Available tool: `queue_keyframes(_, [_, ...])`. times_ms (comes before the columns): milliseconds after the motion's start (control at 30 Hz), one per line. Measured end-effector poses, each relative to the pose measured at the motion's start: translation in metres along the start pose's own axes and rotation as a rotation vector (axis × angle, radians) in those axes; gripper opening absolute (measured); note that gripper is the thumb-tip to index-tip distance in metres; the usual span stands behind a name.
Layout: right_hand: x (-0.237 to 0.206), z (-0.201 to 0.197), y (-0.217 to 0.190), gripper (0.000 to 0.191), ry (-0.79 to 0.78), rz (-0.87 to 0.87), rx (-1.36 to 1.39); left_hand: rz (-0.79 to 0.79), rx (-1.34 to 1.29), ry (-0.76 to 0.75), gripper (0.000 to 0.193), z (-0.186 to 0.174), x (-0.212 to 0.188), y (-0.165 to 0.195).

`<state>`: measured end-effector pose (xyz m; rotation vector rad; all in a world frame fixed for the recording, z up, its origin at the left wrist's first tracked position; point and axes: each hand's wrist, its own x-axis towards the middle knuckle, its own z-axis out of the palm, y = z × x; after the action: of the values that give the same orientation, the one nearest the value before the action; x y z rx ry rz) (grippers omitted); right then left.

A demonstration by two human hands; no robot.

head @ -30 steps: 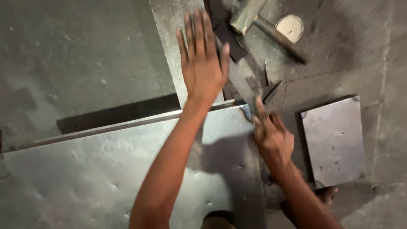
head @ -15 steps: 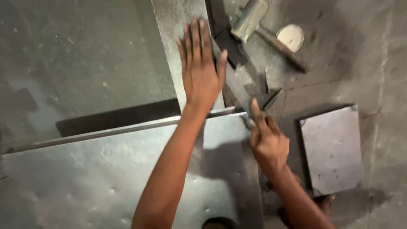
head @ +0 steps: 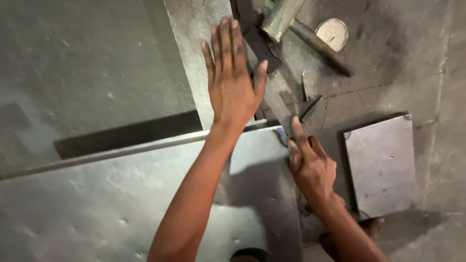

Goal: The person assembles a metal box by aligning sheet metal panels and striking the edges with a hammer.

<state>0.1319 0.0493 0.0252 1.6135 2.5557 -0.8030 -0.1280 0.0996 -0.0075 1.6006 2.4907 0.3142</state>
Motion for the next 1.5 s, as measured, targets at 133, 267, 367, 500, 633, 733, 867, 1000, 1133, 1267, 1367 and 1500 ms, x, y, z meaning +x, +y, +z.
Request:
queue_keyframes(133, [-0.077, -0.046, 0.001, 0.060, 0.006, -0.023, -0.037, 0.033, -0.040, -0.247, 0.092, -0.026, -0.094, 0.062])
queue_keyframes(267, [-0.082, -0.074, -0.008, 0.063, -0.038, -0.005, 0.017, 0.114, -0.091, -0.304, 0.100, -0.045, -0.107, 0.068])
queue_keyframes(367, [-0.016, -0.039, -0.015, 0.059, -0.116, 0.038, -0.015, 0.015, 0.124, -0.284, 0.090, -0.014, -0.028, 0.009])
queue_keyframes(500, [0.005, -0.004, -0.002, 0.060, -0.016, -0.039, 0.055, -0.090, -0.200, 0.083, 0.079, 0.002, -0.004, -0.015])
queue_keyframes(633, [-0.069, -0.040, 0.015, 0.064, -0.049, -0.020, 0.001, 0.070, -0.071, -0.181, 0.099, -0.042, -0.091, 0.061])
queue_keyframes(733, [-0.083, -0.063, 0.008, 0.067, -0.071, -0.001, 0.021, 0.124, -0.031, -0.217, 0.103, -0.064, -0.099, 0.075])
queue_keyframes(867, [-0.018, -0.030, -0.007, 0.064, -0.154, 0.051, -0.066, 0.045, 0.012, -0.185, 0.103, -0.030, -0.015, 0.016])
queue_keyframes(1000, [-0.010, -0.006, 0.006, 0.064, -0.025, -0.020, 0.073, 0.003, -0.078, 0.048, 0.078, -0.002, -0.024, 0.005])
queue_keyframes(1133, [-0.075, -0.055, 0.020, 0.063, -0.054, -0.083, -0.050, 0.039, -0.179, -0.186, 0.098, -0.027, -0.109, 0.066])
queue_keyframes(1267, [-0.064, -0.076, -0.003, 0.063, -0.029, -0.083, -0.080, 0.130, -0.160, -0.138, 0.101, -0.048, -0.088, 0.054])
queue_keyframes(1367, [0.001, -0.031, -0.017, 0.071, -0.207, 0.072, -0.014, 0.052, 0.028, -0.022, 0.088, -0.024, -0.018, 0.003])
queue_keyframes(1500, [-0.010, -0.004, -0.005, 0.058, 0.116, -0.140, -0.058, -0.080, -0.099, 0.059, 0.088, -0.008, -0.031, 0.001])
